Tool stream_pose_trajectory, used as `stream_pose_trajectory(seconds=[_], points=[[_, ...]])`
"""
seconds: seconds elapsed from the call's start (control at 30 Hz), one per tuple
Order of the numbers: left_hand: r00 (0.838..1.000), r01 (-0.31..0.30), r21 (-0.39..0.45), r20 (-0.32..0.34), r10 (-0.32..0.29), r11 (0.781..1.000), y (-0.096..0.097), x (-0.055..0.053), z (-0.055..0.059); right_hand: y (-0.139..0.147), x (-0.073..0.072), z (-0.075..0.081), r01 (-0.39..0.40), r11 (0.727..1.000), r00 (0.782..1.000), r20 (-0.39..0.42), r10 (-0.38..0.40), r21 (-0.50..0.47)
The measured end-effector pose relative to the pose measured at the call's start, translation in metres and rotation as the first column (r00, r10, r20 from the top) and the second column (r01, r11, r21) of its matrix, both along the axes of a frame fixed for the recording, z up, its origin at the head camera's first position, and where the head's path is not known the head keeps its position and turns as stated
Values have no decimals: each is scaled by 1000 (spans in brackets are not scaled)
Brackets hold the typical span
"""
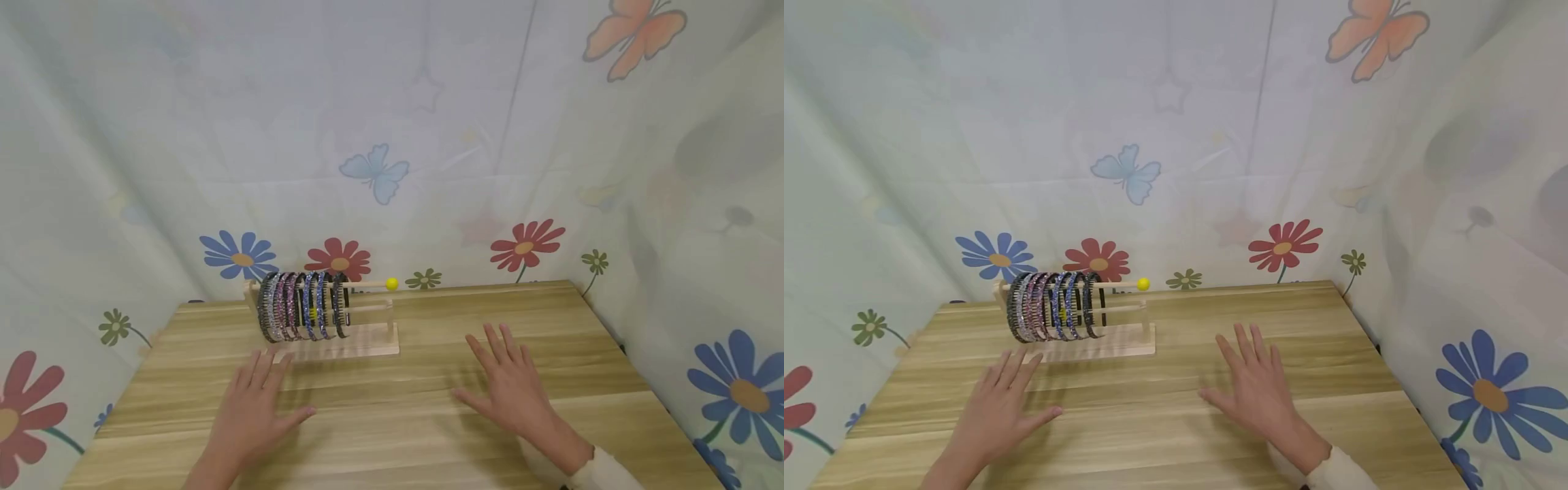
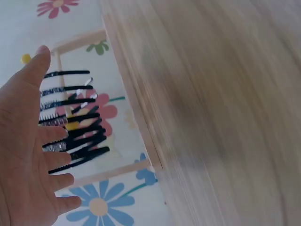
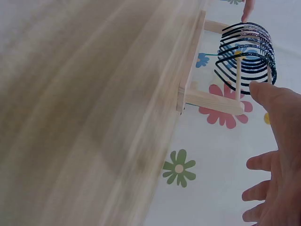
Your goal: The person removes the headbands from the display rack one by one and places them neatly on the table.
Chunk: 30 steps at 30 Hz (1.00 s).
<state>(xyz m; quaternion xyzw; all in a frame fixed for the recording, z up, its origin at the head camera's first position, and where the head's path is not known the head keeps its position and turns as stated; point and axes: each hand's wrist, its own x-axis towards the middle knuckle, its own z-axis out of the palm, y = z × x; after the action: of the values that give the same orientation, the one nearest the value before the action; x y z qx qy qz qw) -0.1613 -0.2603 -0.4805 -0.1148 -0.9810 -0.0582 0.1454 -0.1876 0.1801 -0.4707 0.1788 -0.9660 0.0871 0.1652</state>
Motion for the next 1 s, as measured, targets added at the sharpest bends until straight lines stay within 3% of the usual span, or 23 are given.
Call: stream_pose_trajectory(seconds=[0.23,0.4,0.7,1.0], points=[[1000,-23,-15,20,23,1000,-22,-1,12,-7,-10,13,-56,997,998,11,57,-52],[999,-35,78,25,33,996,-37,-9,16,-19,-19,25,-106,992,994,3,106,-72],[994,-99,257,70,83,961,-61,-31,10,-49,-30,40,-188,972,982,-2,189,-140],[994,-83,353,100,51,932,-70,-51,-7,-85,-42,46,-213,952,975,20,223,-219]])
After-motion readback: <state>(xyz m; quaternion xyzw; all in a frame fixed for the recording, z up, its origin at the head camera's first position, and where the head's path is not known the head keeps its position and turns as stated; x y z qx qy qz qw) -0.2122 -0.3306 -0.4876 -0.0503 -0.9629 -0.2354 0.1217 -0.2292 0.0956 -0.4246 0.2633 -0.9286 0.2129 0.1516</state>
